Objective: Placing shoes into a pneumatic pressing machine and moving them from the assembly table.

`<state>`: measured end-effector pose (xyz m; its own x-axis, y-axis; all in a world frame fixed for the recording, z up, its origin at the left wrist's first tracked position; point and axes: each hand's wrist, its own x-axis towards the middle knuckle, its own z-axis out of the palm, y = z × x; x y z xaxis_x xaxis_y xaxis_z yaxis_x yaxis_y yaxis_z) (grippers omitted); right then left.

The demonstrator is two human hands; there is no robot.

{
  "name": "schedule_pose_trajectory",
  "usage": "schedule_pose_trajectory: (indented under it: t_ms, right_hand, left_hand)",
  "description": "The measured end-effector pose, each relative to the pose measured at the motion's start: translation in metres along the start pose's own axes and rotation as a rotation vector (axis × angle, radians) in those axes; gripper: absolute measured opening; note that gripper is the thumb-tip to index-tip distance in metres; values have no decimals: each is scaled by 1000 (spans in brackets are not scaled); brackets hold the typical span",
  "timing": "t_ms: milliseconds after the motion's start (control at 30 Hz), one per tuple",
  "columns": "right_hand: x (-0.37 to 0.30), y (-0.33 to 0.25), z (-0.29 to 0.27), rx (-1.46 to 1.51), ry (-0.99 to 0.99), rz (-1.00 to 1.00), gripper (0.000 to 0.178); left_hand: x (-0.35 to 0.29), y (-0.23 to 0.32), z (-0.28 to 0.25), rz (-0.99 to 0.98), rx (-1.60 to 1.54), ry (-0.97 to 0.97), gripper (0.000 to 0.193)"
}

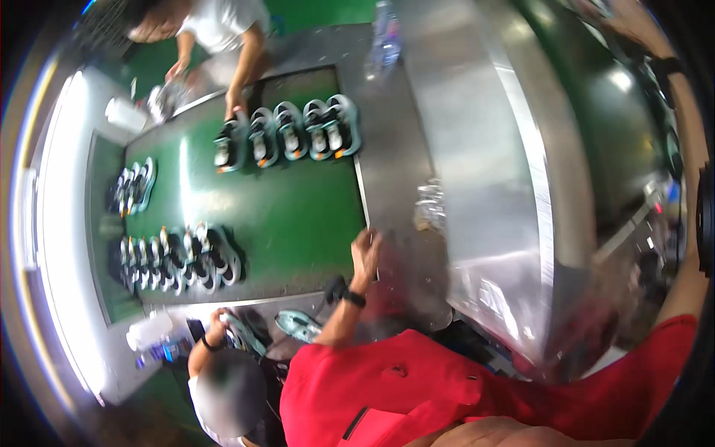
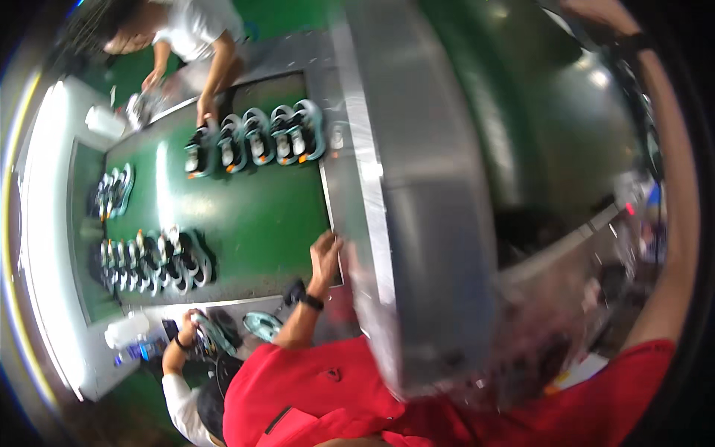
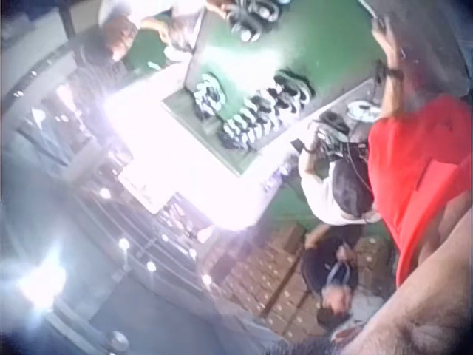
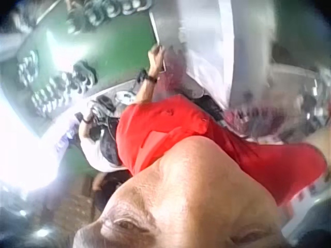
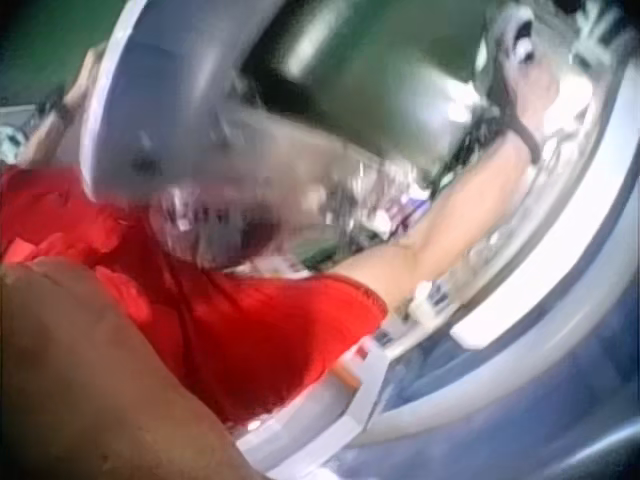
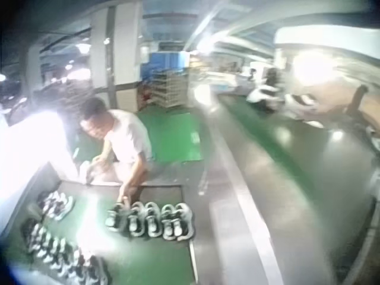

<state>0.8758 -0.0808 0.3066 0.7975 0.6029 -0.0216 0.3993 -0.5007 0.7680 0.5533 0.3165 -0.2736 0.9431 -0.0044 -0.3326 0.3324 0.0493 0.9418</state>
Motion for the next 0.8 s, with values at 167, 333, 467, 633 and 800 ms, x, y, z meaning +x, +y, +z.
schedule_pose_trajectory:
  t_ms: [167,333,467,633,800]
  right_hand:
    - [-86,-95,-91,374,73,389,38]
    - [-236,-148,-171,501,522,707,32]
    - [-364,-219,-241,753,783,864,59]
    - [-512,-348,-307,982,723,1317,72]
    - [-624,-470,-377,784,529,1950,61]
  left_hand:
    - [-125,-7,49,-321,-173,-596,39]
    - [-195,131,97,-383,-171,-1238,49]
    - [-242,197,144,-66,-321,-1391,54]
    - [-331,269,252,228,-678,-1305,65]
    - [-467,222,315,2,-435,-1786,51]
